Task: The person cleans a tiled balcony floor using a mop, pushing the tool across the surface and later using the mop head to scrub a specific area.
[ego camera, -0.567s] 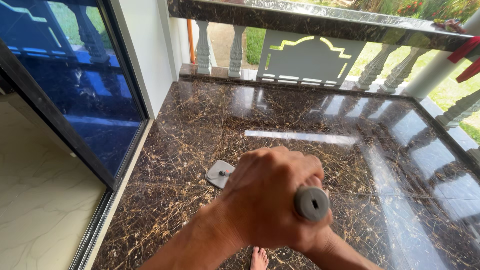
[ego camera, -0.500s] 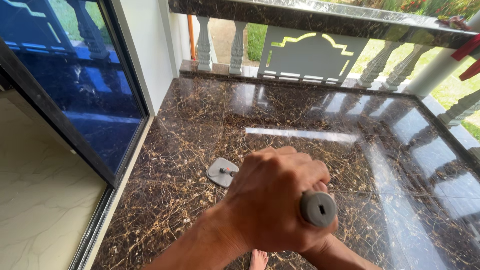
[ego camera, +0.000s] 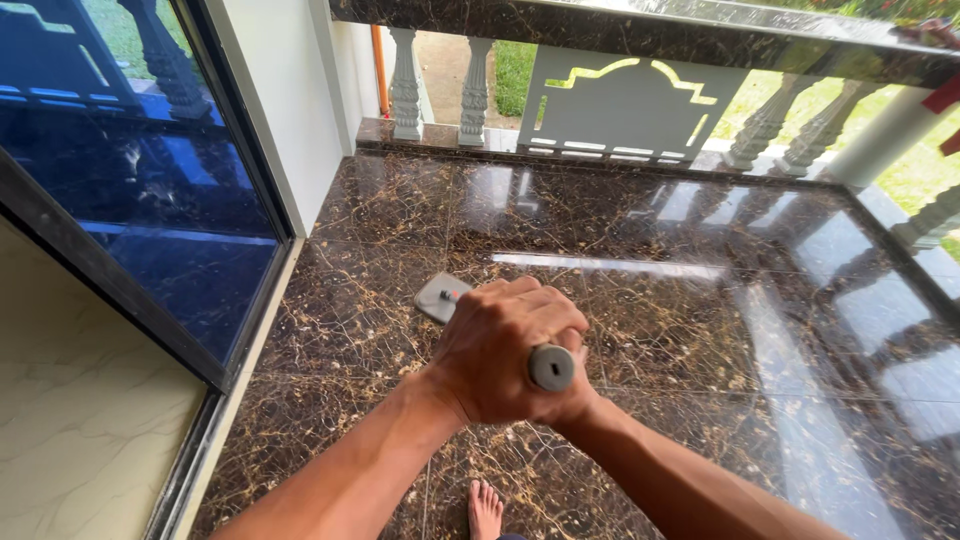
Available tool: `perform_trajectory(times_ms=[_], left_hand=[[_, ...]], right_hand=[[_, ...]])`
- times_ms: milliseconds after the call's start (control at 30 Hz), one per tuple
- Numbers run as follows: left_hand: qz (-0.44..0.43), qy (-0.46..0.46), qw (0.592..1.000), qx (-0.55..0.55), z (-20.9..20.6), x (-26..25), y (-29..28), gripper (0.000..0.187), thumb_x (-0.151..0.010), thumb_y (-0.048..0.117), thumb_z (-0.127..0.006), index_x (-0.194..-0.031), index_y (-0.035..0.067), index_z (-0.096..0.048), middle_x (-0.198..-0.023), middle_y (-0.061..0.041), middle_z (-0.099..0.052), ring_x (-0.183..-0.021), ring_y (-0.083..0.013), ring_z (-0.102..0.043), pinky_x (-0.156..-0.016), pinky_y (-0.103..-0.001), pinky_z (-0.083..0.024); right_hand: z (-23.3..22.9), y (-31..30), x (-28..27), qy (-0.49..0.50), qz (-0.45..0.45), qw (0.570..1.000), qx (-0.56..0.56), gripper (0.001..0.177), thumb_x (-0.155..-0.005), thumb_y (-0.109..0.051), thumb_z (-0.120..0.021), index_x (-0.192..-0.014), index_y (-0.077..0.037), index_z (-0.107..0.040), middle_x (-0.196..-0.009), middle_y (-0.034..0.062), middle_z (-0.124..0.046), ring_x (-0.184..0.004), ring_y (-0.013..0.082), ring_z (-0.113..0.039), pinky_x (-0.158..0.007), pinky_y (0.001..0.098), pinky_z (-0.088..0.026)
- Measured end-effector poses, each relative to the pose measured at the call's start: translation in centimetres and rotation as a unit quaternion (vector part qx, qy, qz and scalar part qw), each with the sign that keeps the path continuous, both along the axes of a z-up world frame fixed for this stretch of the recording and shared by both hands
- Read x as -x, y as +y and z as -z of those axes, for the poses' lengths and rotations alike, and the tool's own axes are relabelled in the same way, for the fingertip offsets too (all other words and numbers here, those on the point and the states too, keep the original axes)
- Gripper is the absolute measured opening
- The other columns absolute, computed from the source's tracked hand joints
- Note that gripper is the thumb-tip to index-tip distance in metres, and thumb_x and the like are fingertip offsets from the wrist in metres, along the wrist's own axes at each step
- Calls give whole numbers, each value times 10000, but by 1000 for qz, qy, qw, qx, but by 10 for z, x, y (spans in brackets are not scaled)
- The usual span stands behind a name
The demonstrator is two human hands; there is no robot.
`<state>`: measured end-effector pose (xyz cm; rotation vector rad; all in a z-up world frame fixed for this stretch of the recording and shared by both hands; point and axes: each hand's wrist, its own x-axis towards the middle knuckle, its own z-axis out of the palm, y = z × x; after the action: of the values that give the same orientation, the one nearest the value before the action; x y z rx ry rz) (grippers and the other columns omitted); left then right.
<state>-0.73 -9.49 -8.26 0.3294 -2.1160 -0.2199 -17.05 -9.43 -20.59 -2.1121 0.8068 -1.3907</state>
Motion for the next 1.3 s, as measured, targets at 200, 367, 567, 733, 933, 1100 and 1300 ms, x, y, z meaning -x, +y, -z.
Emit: perform_trajectory(times_ms=[200, 367, 567, 733, 933, 1100, 1300], left_hand=[[-50, -46, 998, 3, 35, -13, -47, 206, -911, 283, -586, -896, 94, -666, -817, -111, -735, -664, -209, -673, -604, -361, -561], [-59, -48, 997, -20, 45, -21, -75, 238, -829, 235, -602, -984, 60, -644, -904, -138, -733, -821, -278, -701, -786, -433, -594], [-50, -56, 996, -45, 46, -12, -94, 288, -819, 228, -648, -1030, 32, -634, -885, -149, -717, -834, -305, -697, -810, -453, -587], [-49, -102, 990, -84, 43, -6, -95, 285, -810, 250, -653, -1003, 42, -635, -830, -142, -705, -742, -289, -689, -739, -422, -588], [-33, -29, 998, -40, 17, -9, -72, 319, -781, 257, -668, -1008, 36, -632, -844, -143, -710, -777, -298, -701, -784, -450, -590], [12, -31, 995, -91, -6, -12, -65, 280, -820, 244, -646, -1008, 36, -657, -815, -138, -711, -706, -254, -710, -730, -405, -616], [28, 1, 994, -101, -47, -24, -41, 306, -817, 267, -677, -1024, 42, -655, -813, -122, -713, -727, -239, -720, -737, -405, -610]], right_hand=[[19, -65, -13, 82, -23, 991, 100, 179, -948, -177, -698, -1078, -128, -586, -1052, 43, -650, -939, 133, -677, -716, 256, -584], [26, -97, -19, 110, -38, 979, 165, 255, -951, -122, -683, -1161, -118, -538, -1122, 55, -570, -1067, 170, -610, -859, 299, -558], [20, -117, -12, 180, -11, 984, -7, 354, -808, -168, -753, -1088, -113, -544, -1064, 36, -576, -998, 157, -587, -828, 317, -547], [11, -109, -12, 271, 6, 961, -53, 209, -876, -165, -683, -1047, -110, -576, -1010, 34, -607, -900, 146, -631, -740, 284, -593], [-32, -79, -9, 151, -40, 987, 41, 233, -833, -130, -726, -1004, -70, -580, -971, 88, -631, -870, 191, -651, -746, 293, -590], [-51, -64, -12, 163, -5, 984, 73, 224, -919, -125, -709, -1068, -66, -553, -998, 81, -640, -885, 175, -680, -718, 275, -600], [-102, -30, -20, 115, -10, 993, 14, 370, -880, -164, -715, -1153, -22, -508, -1059, 109, -635, -965, 227, -709, -755, 336, -622]])
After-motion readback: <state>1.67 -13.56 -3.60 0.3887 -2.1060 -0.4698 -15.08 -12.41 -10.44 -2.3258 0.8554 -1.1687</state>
